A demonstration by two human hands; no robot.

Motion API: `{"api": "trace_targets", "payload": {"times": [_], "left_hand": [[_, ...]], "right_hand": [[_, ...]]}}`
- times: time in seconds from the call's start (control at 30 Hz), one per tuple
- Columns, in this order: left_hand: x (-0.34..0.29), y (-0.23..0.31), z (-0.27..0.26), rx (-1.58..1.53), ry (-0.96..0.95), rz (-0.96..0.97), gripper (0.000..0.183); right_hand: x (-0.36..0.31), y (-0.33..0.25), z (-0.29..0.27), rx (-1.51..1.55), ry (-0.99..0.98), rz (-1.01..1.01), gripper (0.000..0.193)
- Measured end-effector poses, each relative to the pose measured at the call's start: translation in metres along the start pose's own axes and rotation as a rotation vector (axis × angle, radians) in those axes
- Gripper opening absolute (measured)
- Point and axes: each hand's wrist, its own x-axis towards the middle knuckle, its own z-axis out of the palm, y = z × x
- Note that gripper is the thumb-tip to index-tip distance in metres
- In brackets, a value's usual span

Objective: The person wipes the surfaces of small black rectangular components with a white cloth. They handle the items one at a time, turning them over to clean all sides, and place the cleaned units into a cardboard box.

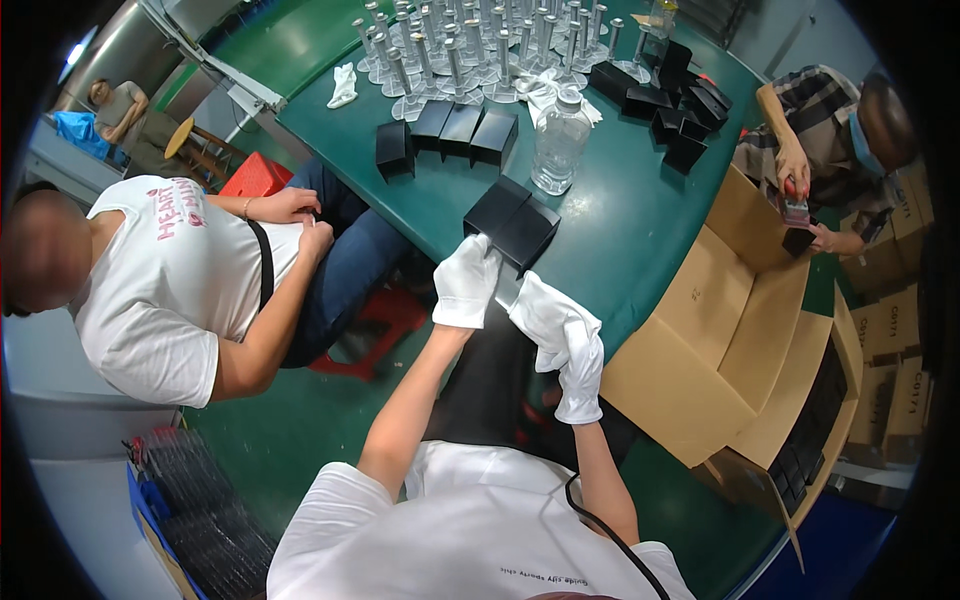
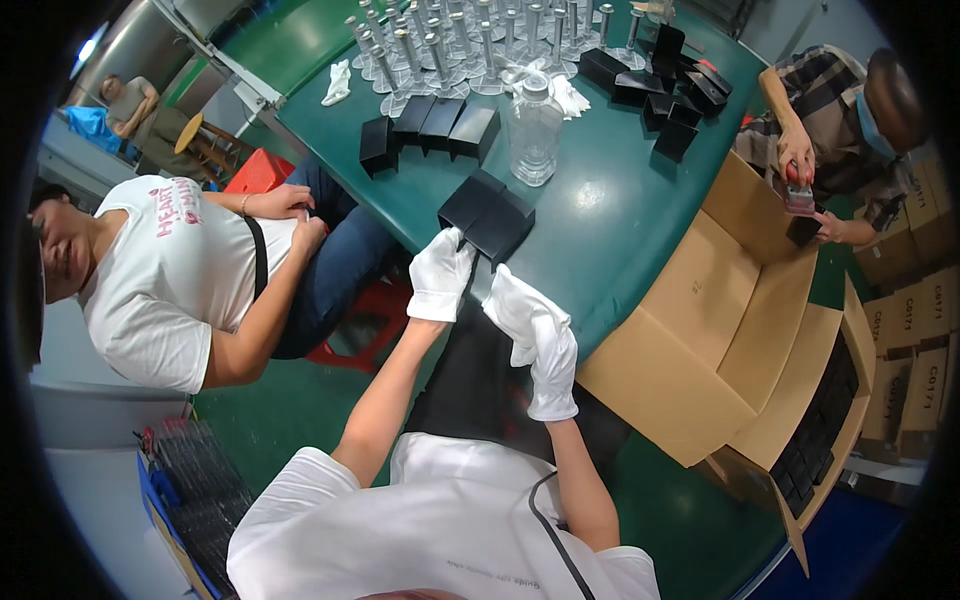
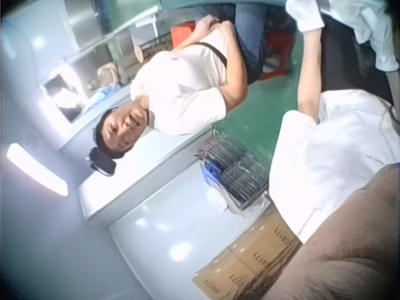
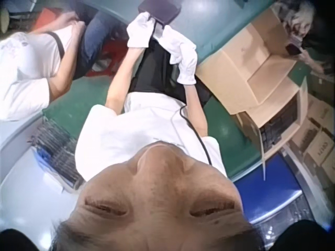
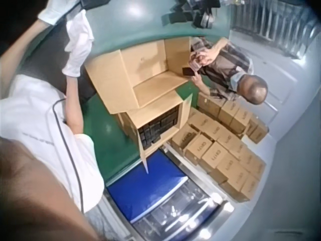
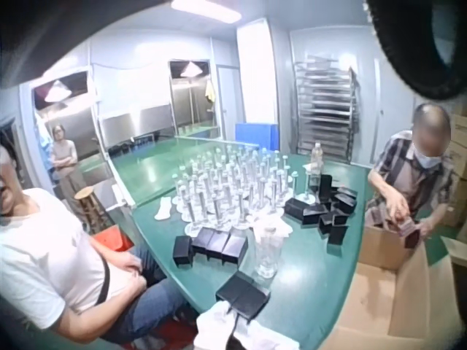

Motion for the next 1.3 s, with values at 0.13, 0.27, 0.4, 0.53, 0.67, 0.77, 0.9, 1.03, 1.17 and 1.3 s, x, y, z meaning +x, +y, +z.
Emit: {"api": "trace_targets", "payload": {"times": [0.13, 0.27, 0.4, 0.53, 0.67, 0.77, 0.9, 1.03, 1.17, 1.3], "left_hand": [[0.02, -0.009, 0.01, -0.027, 0.088, 0.021, 0.017], [0.029, -0.017, 0.018, 0.007, 0.116, 0.052, 0.016], [0.029, -0.018, 0.023, 0.052, 0.088, 0.055, 0.015], [0.028, -0.016, 0.023, 0.029, 0.097, 0.06, 0.014], [0.028, -0.017, 0.02, 0.051, 0.116, 0.058, 0.013], [0.026, -0.024, 0.018, 0.055, 0.121, 0.052, 0.013], [0.022, -0.028, 0.012, 0.082, 0.144, 0.089, 0.017], [0.021, -0.029, 0.014, 0.107, 0.217, 0.136, 0.014], [0.024, -0.028, 0.019, 0.218, 0.218, 0.143, 0.012], [0.028, -0.033, 0.021, 0.224, 0.293, 0.044, 0.022]], "right_hand": [[0.0, 0.011, -0.005, -0.169, -0.036, -0.151, 0.033], [-0.002, 0.015, -0.008, -0.467, -0.044, -0.399, 0.029], [-0.005, -0.013, 0.001, -0.212, -0.067, -0.058, 0.029], [-0.004, -0.009, 0.0, -0.135, -0.061, -0.083, 0.028], [-0.003, 0.01, -0.005, -0.292, -0.051, -0.242, 0.027], [-0.003, 0.016, -0.004, -0.265, -0.036, -0.247, 0.027], [-0.002, 0.013, 0.0, -0.217, -0.013, -0.242, 0.025], [-0.002, 0.015, -0.003, -0.376, -0.001, -0.37, 0.028], [0.0, 0.004, -0.006, -0.355, -0.046, -0.308, 0.028], [0.0, -0.021, -0.001, 0.188, -0.041, 0.135, 0.032]]}}
